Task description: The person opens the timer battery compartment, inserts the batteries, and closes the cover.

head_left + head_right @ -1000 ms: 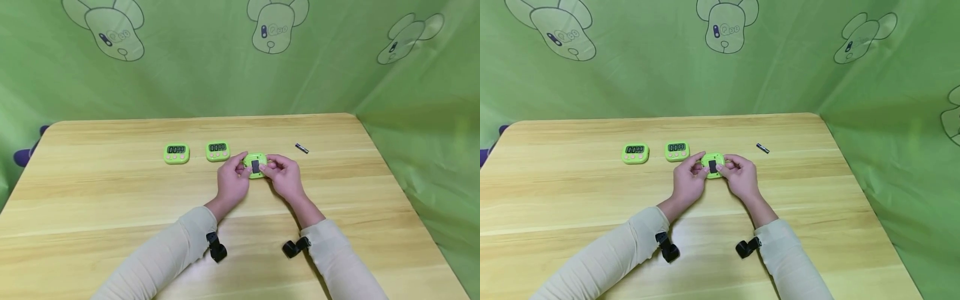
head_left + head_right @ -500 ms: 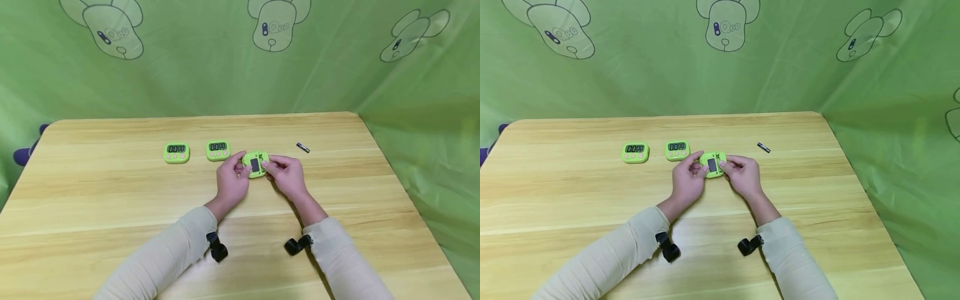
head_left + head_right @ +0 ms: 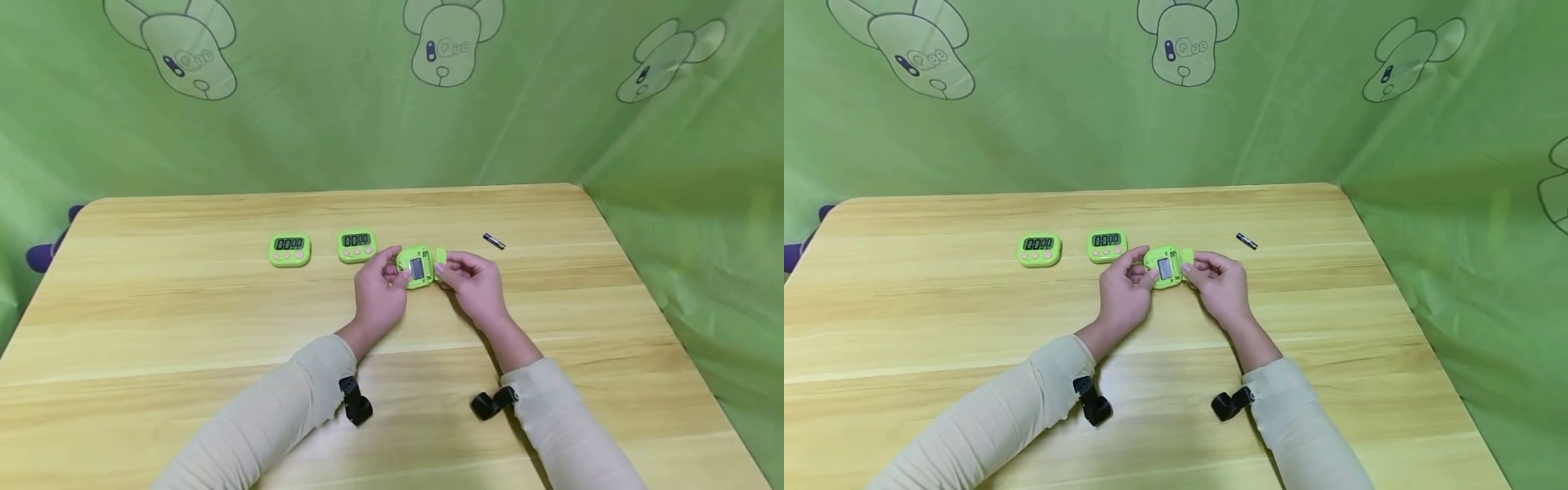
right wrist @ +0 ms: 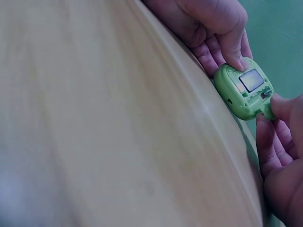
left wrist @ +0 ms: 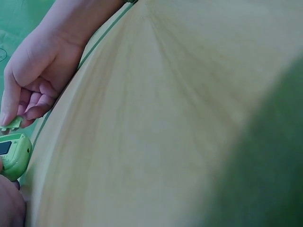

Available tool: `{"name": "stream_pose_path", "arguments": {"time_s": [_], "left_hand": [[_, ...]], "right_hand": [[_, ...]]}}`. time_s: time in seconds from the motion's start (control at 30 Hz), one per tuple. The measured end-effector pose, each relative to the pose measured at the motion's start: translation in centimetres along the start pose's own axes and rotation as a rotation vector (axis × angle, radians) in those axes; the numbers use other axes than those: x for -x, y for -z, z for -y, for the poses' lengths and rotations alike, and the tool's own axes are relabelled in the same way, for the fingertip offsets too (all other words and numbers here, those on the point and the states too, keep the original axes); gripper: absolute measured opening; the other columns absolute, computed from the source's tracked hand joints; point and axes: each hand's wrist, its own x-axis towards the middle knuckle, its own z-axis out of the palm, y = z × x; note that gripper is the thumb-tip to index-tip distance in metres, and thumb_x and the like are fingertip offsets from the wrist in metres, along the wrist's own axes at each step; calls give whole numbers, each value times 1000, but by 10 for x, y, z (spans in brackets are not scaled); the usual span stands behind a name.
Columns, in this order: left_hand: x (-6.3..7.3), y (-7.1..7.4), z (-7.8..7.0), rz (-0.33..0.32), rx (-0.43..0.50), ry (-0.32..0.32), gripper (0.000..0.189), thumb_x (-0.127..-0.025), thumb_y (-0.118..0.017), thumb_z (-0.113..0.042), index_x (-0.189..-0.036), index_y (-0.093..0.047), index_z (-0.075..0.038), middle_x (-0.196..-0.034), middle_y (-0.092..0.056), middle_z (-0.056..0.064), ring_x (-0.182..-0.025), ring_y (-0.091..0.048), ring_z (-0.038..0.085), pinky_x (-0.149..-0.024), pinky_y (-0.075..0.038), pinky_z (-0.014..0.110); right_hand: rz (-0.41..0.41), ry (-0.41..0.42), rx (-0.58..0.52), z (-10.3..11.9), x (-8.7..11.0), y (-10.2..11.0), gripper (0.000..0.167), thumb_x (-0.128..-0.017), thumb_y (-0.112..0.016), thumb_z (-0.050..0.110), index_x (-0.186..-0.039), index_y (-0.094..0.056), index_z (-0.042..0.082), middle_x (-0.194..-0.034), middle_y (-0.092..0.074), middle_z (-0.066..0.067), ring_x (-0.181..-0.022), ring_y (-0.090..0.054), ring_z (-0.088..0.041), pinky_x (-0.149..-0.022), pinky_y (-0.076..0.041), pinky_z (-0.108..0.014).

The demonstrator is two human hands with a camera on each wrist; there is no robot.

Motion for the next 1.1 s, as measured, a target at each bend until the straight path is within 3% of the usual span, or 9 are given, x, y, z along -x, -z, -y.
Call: {"name": "stream_pose_path", "arguments": {"time_s": [0.1, 0.17, 0.3, 0.4, 0.53, 0.67, 0.93, 1.1], "left_hand": [[0, -1, 1, -2, -2, 5, 42, -83, -74, 9, -123, -65, 4, -97, -66, 11, -81, -62, 19, -72, -55, 25], [0, -1, 1, -3, -2, 10, 42, -83, -74, 9, -123, -65, 3, -98, -66, 11, -81, -62, 19, -72, -55, 25], [0, -2, 2, 0, 6, 14, 42, -82, -74, 8, -123, -65, 2, -101, -67, 10, -82, -62, 19, -73, -55, 25], [1, -2, 2, 3, 13, 18, 42, -83, -74, 8, -124, -65, 3, -102, -67, 11, -83, -63, 19, -73, -55, 25], [1, -1, 1, 3, 21, 23, 42, -83, -74, 9, -123, -65, 4, -102, -67, 10, -82, -62, 20, -72, -55, 26], [1, -1, 1, 5, 26, 18, 42, -83, -74, 9, -123, -65, 4, -102, -67, 11, -82, -62, 20, -72, -55, 27], [1, 0, 1, -1, 24, 12, 41, -82, -74, 9, -122, -65, 5, -101, -67, 11, -81, -63, 21, -71, -55, 27], [2, -1, 2, -6, 35, 13, 41, -82, -74, 10, -121, -66, 4, -99, -67, 11, -80, -63, 20, -70, -55, 27]], "right_hand": [[4, -31, -30, 0, 1, 5, 32, -86, -75, -5, -117, -68, -8, -88, -68, -17, -71, -66, -13, -68, -59, -28], [1, -32, 24, 1, 2, 9, 33, -87, -75, -3, -119, -67, -7, -90, -67, -18, -73, -65, -11, -69, -58, -27], [-18, -14, 271, 2, 3, 20, 29, -88, -77, 5, -116, -72, -1, -92, -70, -14, -77, -65, -12, -70, -55, -22], [-36, 3, 473, 3, 4, 27, 26, -87, -78, 12, -112, -75, 3, -89, -73, -9, -77, -65, -16, -70, -52, -26], [-38, 32, 607, 2, 3, 34, 26, -87, -80, 18, -109, -77, 4, -87, -73, -7, -76, -64, -21, -68, -50, -35], [-44, 60, 645, 0, 1, 37, 23, -87, -80, 19, -104, -78, 4, -85, -72, -8, -74, -65, -21, -66, -51, -36], [-69, 34, 642, -1, 0, 40, 22, -88, -79, 21, -100, -78, 4, -81, -71, -7, -70, -62, -19, -62, -50, -31], [-154, 3, 505, -5, -4, 49, 22, -87, -78, 21, -102, -77, 4, -84, -70, -6, -71, -61, -17, -61, -48, -22]]}}
